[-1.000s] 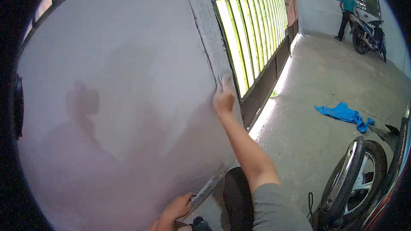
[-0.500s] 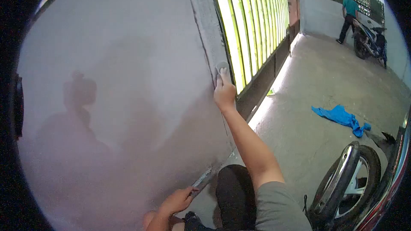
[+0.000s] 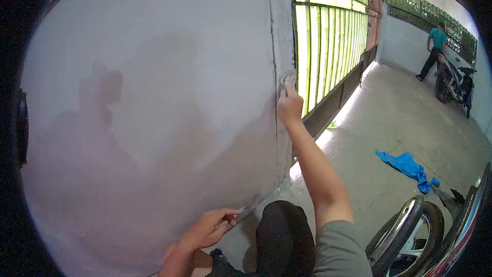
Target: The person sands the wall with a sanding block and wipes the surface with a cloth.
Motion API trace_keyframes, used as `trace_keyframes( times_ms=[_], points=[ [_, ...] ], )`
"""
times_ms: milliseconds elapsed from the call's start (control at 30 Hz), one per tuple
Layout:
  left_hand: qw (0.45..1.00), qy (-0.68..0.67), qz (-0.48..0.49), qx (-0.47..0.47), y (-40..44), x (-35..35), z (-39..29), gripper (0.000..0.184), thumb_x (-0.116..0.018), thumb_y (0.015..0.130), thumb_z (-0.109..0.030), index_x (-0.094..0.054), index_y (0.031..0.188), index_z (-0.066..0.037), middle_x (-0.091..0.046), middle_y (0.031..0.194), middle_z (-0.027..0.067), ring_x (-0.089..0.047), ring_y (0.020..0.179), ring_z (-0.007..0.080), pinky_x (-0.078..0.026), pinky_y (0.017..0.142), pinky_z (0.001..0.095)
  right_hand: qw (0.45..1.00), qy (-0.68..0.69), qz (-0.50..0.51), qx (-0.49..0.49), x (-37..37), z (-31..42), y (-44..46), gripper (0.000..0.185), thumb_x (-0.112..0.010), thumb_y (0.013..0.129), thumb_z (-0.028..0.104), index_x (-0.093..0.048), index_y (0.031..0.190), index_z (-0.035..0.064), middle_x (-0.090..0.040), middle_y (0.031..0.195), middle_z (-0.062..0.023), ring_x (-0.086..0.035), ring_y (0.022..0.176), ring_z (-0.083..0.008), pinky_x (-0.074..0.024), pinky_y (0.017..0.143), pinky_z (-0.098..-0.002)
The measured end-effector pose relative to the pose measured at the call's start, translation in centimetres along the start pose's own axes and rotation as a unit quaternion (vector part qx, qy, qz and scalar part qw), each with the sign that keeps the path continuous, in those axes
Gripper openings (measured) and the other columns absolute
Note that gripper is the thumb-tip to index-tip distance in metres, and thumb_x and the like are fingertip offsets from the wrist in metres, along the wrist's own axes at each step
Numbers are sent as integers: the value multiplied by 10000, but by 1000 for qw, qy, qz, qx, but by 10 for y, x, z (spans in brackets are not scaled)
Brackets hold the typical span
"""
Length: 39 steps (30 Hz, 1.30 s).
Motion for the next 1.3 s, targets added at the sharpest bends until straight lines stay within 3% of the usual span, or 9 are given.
trace_keyframes(
  times_ms=[200, 267, 367, 467, 633, 733, 867, 933, 1300],
  points=[
    [960, -94, -92, -247, -28, 49, -107, 311, -597, 840, -114, -657, 1135, -35, -689, 981, 128, -648, 894, 288, -485, 845, 406, 996, 21, -86, 2, 10, 50, 48, 405, -468, 978, 179, -515, 1358, 47, -499, 1376, -203, -535, 1216, -362, -451, 1002, -379],
    [897, -204, -68, -385, -37, 56, -123, 272, -615, 840, -148, -694, 1065, -17, -695, 1004, 150, -646, 888, 308, -483, 837, 411, 986, 6, -145, 83, 0, 31, 27, 430, -453, 949, 152, -526, 1372, 124, -670, 1053, -220, -665, 862, -372, -508, 769, -385],
    [818, -215, 32, -533, -36, 71, -134, 302, -592, 944, -199, -669, 1112, 39, -692, 989, 183, -662, 848, 302, -504, 723, 393, 992, -58, -100, 55, -8, -2, -23, 415, -471, 951, 171, -545, 1354, 108, -671, 1036, -224, -667, 867, -369, -507, 765, -378],
    [744, -311, -77, -586, -39, 51, -115, 306, -612, 951, -209, -683, 1065, 66, -691, 1006, 146, -658, 871, 256, -495, 727, 363, 993, -83, -78, 36, -12, -30, -35, 374, -493, 958, 241, -595, 1306, 150, -664, 954, -246, -662, 857, -388, -508, 756, -417],
    [713, -326, -50, -619, -41, 55, -104, 322, -586, 973, -241, -691, 1077, 46, -689, 1030, 133, -661, 865, 255, -482, 724, 347, 984, -70, -149, 65, 8, 74, 43, 421, -455, 974, 339, -602, 1281, 92, -664, 980, -262, -621, 932, -450, -487, 799, -447],
    [713, -383, -27, -587, -44, 53, -99, 315, -583, 971, -241, -697, 1071, 35, -688, 1028, 128, -660, 853, 258, -483, 721, 352, 971, -38, -181, 154, 1, 75, 62, 422, -459, 986, 299, -579, 1295, 37, -638, 1174, -234, -602, 1106, -405, -482, 931, -394],
    [694, -435, 20, -574, -46, 53, -94, 298, -592, 959, -235, -705, 1064, 20, -686, 1021, 123, -657, 835, 264, -483, 718, 359, 996, -74, -50, -10, -13, 12, -24, 439, -447, 997, 323, -564, 1325, 55, -619, 1231, -218, -598, 1148, -375, -476, 939, -388],
    [677, -456, 42, -577, -49, 55, -90, 286, -603, 948, -230, -708, 1060, 11, -685, 1016, 121, -655, 826, 269, -483, 718, 363, 997, -31, -56, 42, -17, -18, -59, 456, -428, 1006, 351, -565, 1324, 54, -635, 1206, -215, -608, 1126, -379, -476, 934, -390],
    [688, -488, 102, -528, -57, 49, -88, 238, -668, 863, -147, -725, 1053, -14, -682, 956, 104, -652, 777, 279, -491, 674, 377, 984, 9, -154, 92, -6, 57, 35, 456, -420, 939, 236, -560, 1338, 66, -639, 1188, -238, -615, 1102, -396, -473, 941, -386]
  ],
)
Point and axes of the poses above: each hand's wrist, its own y-axis towards the middle knuckle, its own x-axis out of the back of the hand, z = x × y, the point moved 3 cm from there along y, towards the middle knuckle
